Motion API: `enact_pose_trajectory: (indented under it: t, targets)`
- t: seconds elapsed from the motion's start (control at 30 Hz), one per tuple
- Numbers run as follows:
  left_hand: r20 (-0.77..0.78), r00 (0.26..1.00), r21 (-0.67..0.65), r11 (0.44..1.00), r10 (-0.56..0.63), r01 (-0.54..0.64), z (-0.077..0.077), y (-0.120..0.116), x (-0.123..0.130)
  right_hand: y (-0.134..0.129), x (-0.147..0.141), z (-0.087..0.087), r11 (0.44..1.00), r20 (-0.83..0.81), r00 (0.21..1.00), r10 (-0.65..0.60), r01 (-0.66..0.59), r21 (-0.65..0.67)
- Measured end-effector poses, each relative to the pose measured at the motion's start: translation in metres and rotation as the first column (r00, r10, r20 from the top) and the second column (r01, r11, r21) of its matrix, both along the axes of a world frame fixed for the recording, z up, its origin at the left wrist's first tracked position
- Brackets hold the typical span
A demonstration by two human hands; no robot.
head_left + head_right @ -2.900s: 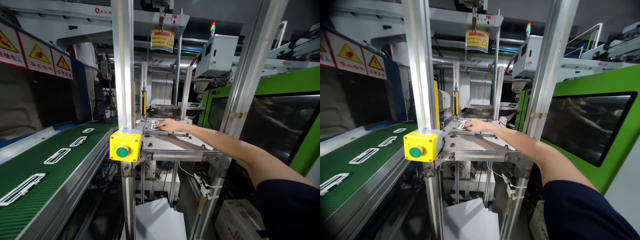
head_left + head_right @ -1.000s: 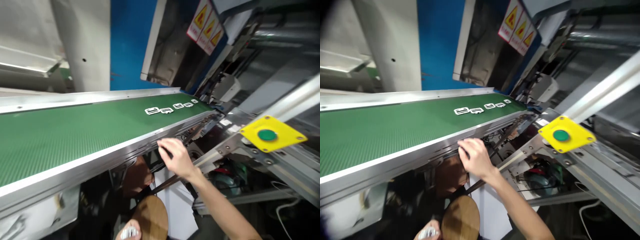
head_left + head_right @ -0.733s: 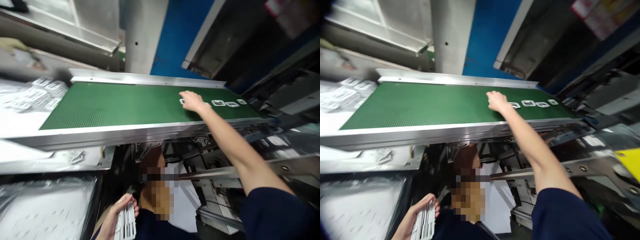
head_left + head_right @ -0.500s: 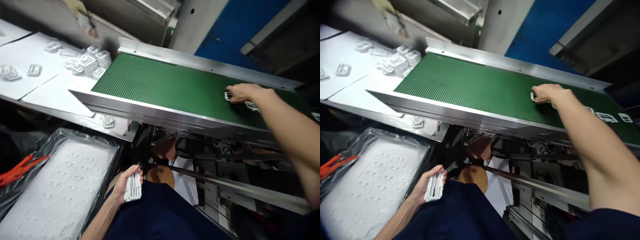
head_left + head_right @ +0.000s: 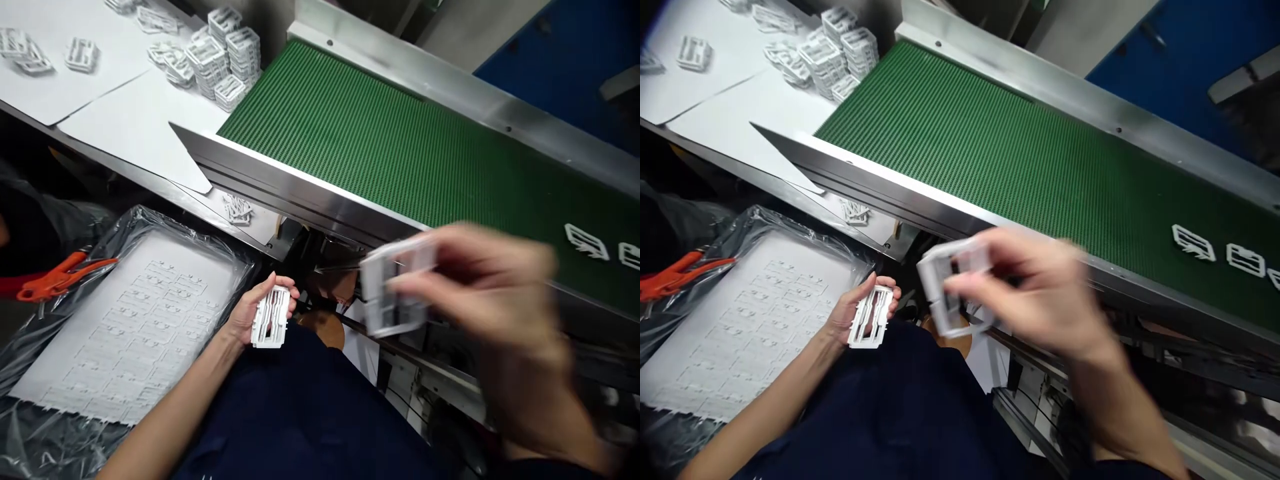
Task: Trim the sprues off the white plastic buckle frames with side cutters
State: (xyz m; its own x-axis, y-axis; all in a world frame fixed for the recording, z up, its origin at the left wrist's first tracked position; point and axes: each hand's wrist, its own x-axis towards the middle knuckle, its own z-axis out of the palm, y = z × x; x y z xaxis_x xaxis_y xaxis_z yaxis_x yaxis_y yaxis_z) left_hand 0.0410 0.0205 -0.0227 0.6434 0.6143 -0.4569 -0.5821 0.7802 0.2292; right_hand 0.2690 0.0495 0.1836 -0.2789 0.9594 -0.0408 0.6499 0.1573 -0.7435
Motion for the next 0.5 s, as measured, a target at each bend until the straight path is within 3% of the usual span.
enact_pose_trajectory:
  t: [0.07, 0.1, 0.17, 0.23, 0.33, 0.37, 0.43, 0.5]
  targets:
    - [-0.027, 0.999, 0.018, 0.999, -0.032, 0.032, 0.000, 0.003, -0.005, -0.010, -0.038, -0.049, 0.973, -0.059, 0.998, -0.006, -0.008, -0.232]
    - [-0.047, 0.998, 0.032, 0.998, -0.050, 0.052, 0.000, 0.003, -0.009, -0.012, -0.053, -0.074, 0.931, -0.116, 0.993, -0.017, -0.026, -0.363]
    - [-0.109, 0.991, 0.055, 0.995, -0.078, 0.085, 0.001, 0.006, -0.018, -0.013, -0.074, -0.116, 0.862, -0.182, 0.976, -0.119, 0.011, -0.507]
    - [-0.188, 0.978, 0.075, 0.992, -0.089, 0.104, 0.000, 0.009, -0.030, -0.011, -0.086, -0.143, 0.774, -0.270, 0.931, -0.244, 0.019, -0.633]
    - [-0.313, 0.947, 0.102, 0.989, -0.074, 0.110, -0.001, 0.014, -0.049, 0.001, -0.094, -0.163, 0.678, -0.358, 0.881, -0.309, -0.059, -0.732]
    - [-0.349, 0.935, 0.108, 0.988, -0.066, 0.110, -0.003, 0.015, -0.056, 0.009, -0.095, -0.170, 0.693, -0.349, 0.887, -0.302, -0.047, -0.719]
    - [-0.403, 0.914, 0.102, 0.990, -0.051, 0.100, -0.005, 0.018, -0.068, 0.032, -0.092, -0.189, 0.800, -0.232, 0.931, -0.283, 0.096, -0.592]
    - [-0.433, 0.901, 0.082, 0.993, -0.036, 0.079, -0.008, 0.019, -0.079, 0.063, -0.085, -0.215, 0.914, 0.008, 0.961, -0.277, 0.266, -0.308]
